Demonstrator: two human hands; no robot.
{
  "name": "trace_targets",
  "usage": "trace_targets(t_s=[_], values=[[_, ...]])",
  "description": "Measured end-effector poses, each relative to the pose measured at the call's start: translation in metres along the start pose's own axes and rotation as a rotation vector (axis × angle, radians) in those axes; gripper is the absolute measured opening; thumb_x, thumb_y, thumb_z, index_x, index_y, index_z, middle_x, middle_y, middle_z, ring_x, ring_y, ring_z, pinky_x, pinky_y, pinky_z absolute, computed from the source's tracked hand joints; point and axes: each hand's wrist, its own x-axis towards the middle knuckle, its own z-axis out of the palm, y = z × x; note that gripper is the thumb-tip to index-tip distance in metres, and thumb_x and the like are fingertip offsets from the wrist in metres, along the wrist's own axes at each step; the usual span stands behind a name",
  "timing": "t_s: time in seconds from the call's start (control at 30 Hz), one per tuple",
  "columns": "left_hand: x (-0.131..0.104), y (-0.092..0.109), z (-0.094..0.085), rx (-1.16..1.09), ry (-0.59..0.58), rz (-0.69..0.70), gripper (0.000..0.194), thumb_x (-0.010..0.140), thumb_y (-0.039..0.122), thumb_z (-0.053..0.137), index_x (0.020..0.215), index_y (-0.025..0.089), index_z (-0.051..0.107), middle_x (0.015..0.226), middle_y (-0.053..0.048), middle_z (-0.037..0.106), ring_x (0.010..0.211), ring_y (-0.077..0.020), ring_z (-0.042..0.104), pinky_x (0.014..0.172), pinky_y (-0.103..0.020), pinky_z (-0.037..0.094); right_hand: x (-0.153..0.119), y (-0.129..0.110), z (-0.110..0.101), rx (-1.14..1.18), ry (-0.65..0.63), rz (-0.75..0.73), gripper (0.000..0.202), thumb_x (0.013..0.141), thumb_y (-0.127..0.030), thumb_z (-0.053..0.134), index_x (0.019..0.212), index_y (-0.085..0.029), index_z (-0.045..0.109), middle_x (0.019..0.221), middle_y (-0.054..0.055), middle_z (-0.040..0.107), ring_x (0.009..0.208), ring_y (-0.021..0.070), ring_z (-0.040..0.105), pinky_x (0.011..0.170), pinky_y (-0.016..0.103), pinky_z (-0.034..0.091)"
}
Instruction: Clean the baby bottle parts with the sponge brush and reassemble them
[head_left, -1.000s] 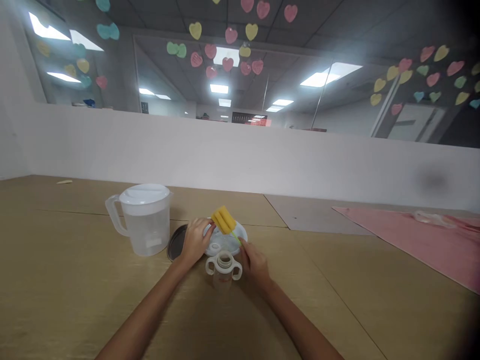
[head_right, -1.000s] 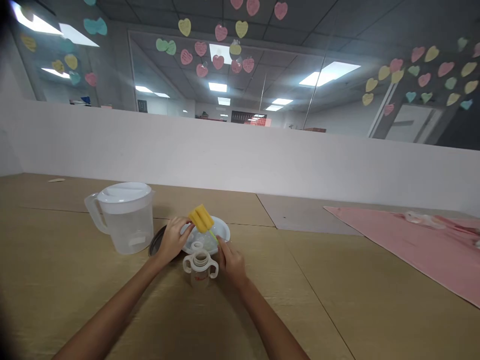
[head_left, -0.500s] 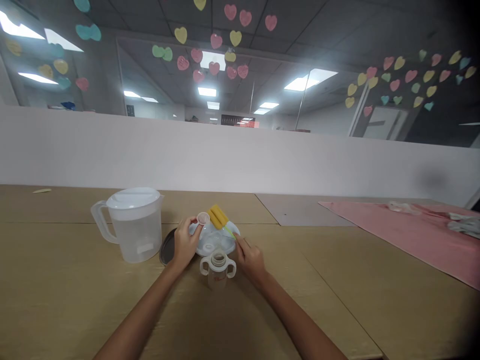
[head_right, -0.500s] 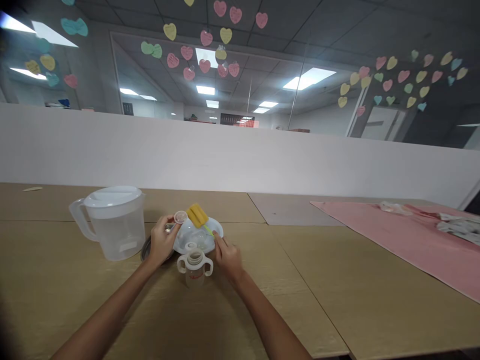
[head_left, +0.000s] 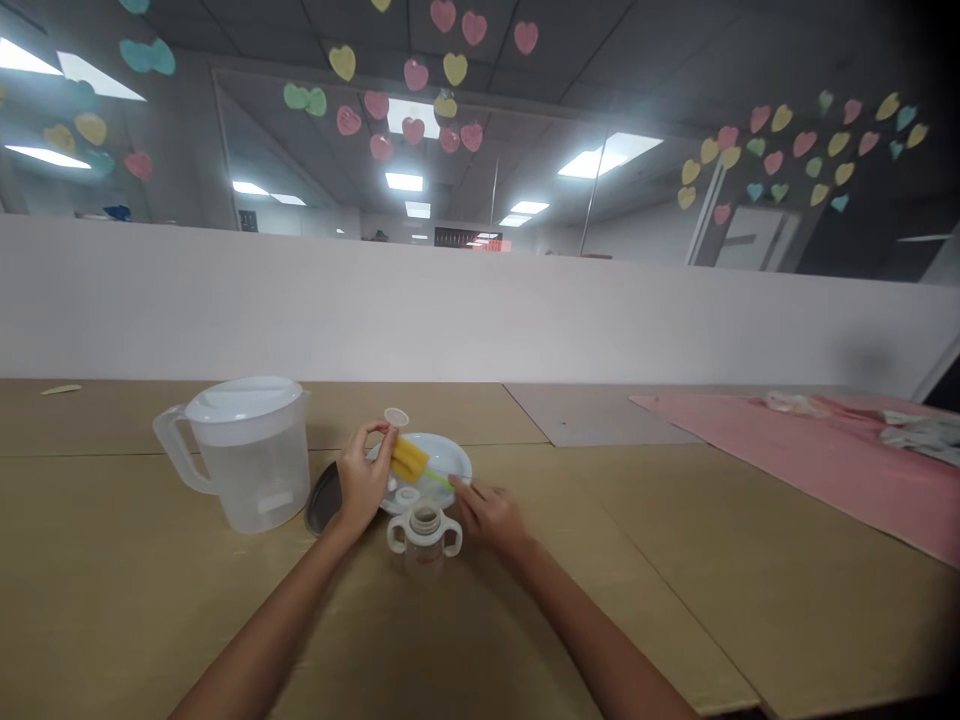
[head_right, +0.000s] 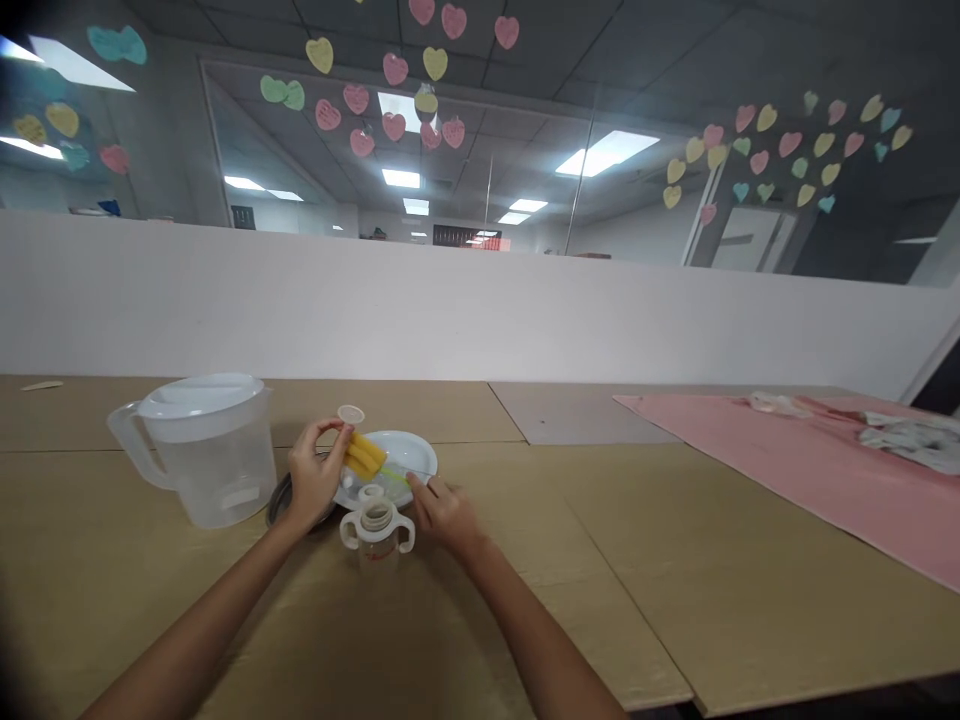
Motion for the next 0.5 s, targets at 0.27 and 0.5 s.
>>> trace_targets(t_s=[0.27, 0.5], values=[[-0.014, -0.058, -0.033, -0.029, -0.112, -0.188, 0.039, 0.086, 0.049, 0.045, 0.103, 0.015, 0.055, 0.083, -0.005, 0.064, 0.063, -0.0126, 0.062, 0.058, -0.024, 0.050, 0.002, -0.002, 0.003, 0.125, 0.024, 0.293, 0.038, 0.095, -0.029, 0.032, 0.119, -0.019, 0.060, 0.099, 0.010, 0.069, 0.085, 0.0168, 0.064, 0.076, 0.025, 0.048], [-0.015, -0.099, -0.047, 0.368, -0.231, -0.162, 0.029, 0.084, 0.040, 0.048, 0.091, 0.017, 0.063, 0.084, -0.005, 0.066, 0.066, -0.0151, 0.060, 0.064, -0.027, 0.047, 0.002, -0.001, 0.005, 0.133, -0.001, 0.279, 0.037, 0.094, -0.029, 0.033, 0.116, -0.019, 0.060, 0.103, 0.009, 0.068, 0.088, 0.0178, 0.065, 0.079, 0.027, 0.049]])
